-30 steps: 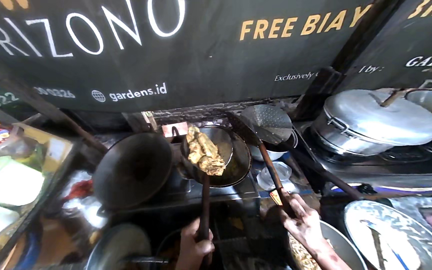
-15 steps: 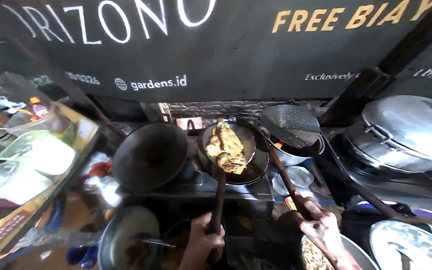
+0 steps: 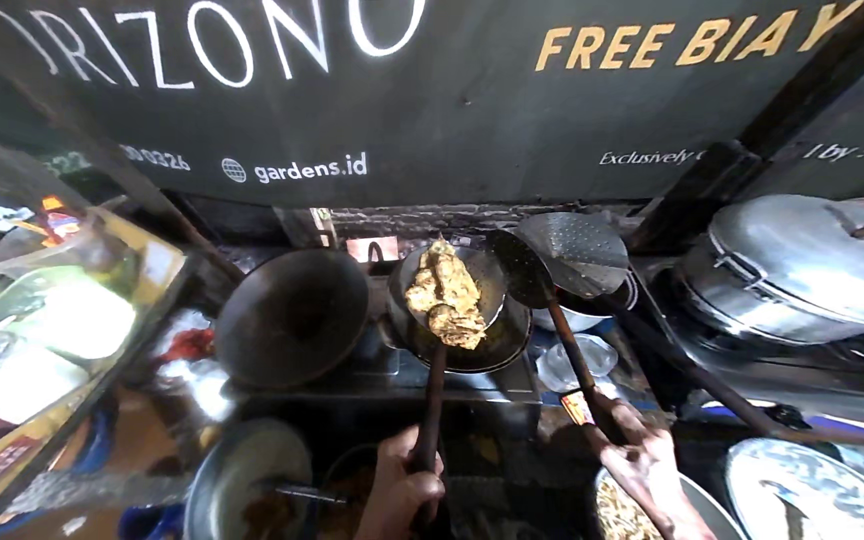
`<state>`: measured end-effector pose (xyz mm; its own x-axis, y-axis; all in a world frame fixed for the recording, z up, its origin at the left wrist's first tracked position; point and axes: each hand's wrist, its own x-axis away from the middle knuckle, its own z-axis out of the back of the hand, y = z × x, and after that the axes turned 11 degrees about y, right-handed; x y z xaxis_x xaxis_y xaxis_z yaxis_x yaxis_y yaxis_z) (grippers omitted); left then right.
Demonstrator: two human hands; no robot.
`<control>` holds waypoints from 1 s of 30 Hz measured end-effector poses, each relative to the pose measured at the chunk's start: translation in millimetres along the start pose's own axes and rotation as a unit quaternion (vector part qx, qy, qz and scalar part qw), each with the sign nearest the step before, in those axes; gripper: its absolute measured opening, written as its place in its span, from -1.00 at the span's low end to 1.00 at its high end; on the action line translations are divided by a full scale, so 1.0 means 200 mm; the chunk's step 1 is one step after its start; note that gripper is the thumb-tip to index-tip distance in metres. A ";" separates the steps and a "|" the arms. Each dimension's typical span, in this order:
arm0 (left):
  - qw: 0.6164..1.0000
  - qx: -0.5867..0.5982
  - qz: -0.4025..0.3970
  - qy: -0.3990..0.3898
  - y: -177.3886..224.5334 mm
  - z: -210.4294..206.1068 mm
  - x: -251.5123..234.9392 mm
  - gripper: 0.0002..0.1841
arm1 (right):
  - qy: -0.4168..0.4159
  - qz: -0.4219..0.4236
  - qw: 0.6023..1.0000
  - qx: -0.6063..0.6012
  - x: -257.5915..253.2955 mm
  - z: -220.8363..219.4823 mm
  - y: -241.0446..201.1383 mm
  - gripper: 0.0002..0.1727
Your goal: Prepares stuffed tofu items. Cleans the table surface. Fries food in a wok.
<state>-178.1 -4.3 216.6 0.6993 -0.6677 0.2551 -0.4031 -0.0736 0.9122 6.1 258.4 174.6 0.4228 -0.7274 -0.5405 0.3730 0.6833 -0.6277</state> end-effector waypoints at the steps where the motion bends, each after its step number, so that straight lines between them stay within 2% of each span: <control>1: 1.000 -0.002 -0.002 0.000 0.00 0.00 0.00 -0.75 | 0.000 0.006 1.000 -0.002 0.00 0.00 0.00 -0.51; 7: 1.000 -0.008 0.004 0.003 -0.01 -0.01 0.00 -0.75 | -0.015 0.007 1.000 0.003 0.01 0.01 -0.03 -0.52; 14: 0.999 -0.032 0.017 0.006 0.01 -0.02 0.01 -0.72 | -0.072 -0.008 0.997 0.017 -0.01 0.08 -0.07 -0.51; 17: 1.000 -0.025 0.015 0.002 0.01 -0.03 0.00 -0.73 | -0.070 -0.051 0.996 0.009 -0.01 0.08 -0.09 -0.49; 21: 1.000 -0.026 0.016 -0.003 0.02 -0.04 0.00 -0.73 | -0.080 -0.161 0.979 -0.093 -0.02 0.09 -0.12 -0.53; 24: 1.000 -0.006 0.007 -0.004 0.01 -0.04 0.01 -0.72 | -0.078 -0.261 0.934 -0.231 -0.05 0.08 -0.17 -0.64; 27: 0.999 0.040 -0.020 -0.010 0.01 -0.02 0.03 -0.72 | -0.107 -0.283 0.897 -0.322 -0.09 0.06 -0.23 -0.64; 30: 0.998 0.054 -0.037 -0.002 0.06 0.02 0.07 -0.75 | -0.138 -0.283 0.883 -0.350 -0.15 0.01 -0.35 -0.64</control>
<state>-175.9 -16.6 229.5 0.7276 -0.6600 0.1869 -0.4115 -0.2020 0.8887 -31.3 231.5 235.7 0.5529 -0.8306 0.0658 0.0280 -0.0604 -0.9978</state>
